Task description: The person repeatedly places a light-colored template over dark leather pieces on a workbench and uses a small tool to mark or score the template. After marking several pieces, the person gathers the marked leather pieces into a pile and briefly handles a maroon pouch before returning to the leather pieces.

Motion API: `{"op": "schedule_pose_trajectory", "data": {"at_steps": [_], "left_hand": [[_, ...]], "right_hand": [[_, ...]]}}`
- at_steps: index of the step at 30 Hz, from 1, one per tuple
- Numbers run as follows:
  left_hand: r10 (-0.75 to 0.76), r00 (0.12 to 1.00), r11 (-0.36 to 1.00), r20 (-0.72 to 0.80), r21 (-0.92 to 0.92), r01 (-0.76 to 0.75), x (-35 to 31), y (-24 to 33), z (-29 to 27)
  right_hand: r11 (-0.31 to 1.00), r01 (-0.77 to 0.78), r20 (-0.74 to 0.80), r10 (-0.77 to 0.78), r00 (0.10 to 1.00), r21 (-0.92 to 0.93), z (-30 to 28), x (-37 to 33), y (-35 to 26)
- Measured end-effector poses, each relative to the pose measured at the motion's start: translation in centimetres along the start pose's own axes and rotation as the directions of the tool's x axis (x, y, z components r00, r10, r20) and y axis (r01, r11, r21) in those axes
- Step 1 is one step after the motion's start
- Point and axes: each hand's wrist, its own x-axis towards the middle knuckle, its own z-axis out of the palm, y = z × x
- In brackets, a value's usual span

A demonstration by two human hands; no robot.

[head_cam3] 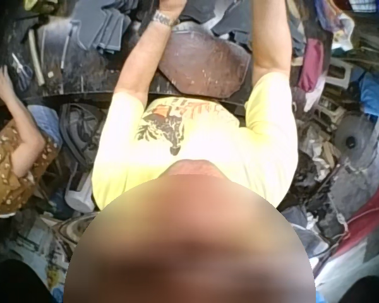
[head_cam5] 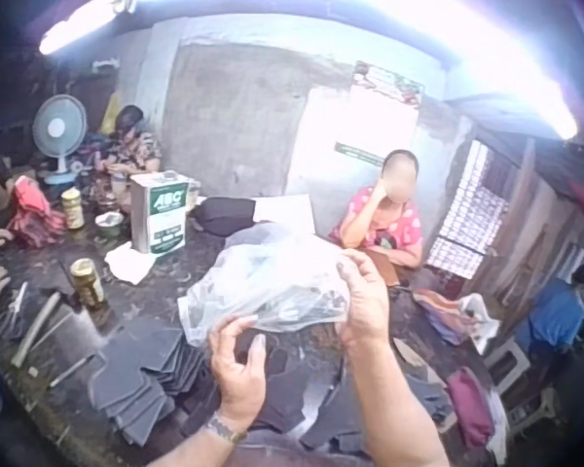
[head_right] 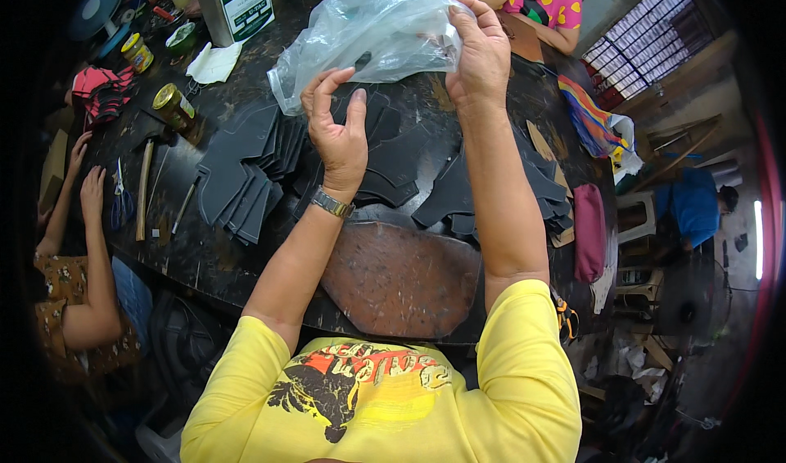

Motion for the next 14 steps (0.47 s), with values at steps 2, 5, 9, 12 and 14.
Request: {"op": "schedule_pose_trajectory", "data": {"at_steps": [2,5,9,12,14], "left_hand": [[-0.001,0.999,0.999,-0.048,0.035,0.003,-0.8,0.2,0.1],[-0.059,0.998,0.992,0.025,-0.108,0.061,-1.6,0.0,-0.3],[-0.005,0.999,0.982,-0.032,-0.189,-0.001,-1.9,-0.6,-1.1],[0.049,0.985,0.993,-0.163,-0.098,-0.066,-1.0,-0.5,-1.2],[0.122,0.967,0.985,-0.224,0.146,-0.090,0.3,-0.5,-1.8]], "right_hand": [[1.000,-0.010,-0.032,0.010,0.999,-0.025,-0.4,-0.7,-0.3],[1.000,-0.021,-0.103,0.019,0.995,-0.018,-1.4,-0.9,-0.6],[0.998,-0.035,-0.171,0.025,0.985,-0.058,-3.2,-0.5,-1.8],[0.992,-0.064,-0.180,0.045,0.983,-0.104,-4.0,-0.3,-2.4],[0.985,-0.085,-0.120,0.068,0.990,-0.149,-4.4,-0.4,-2.8]]}}
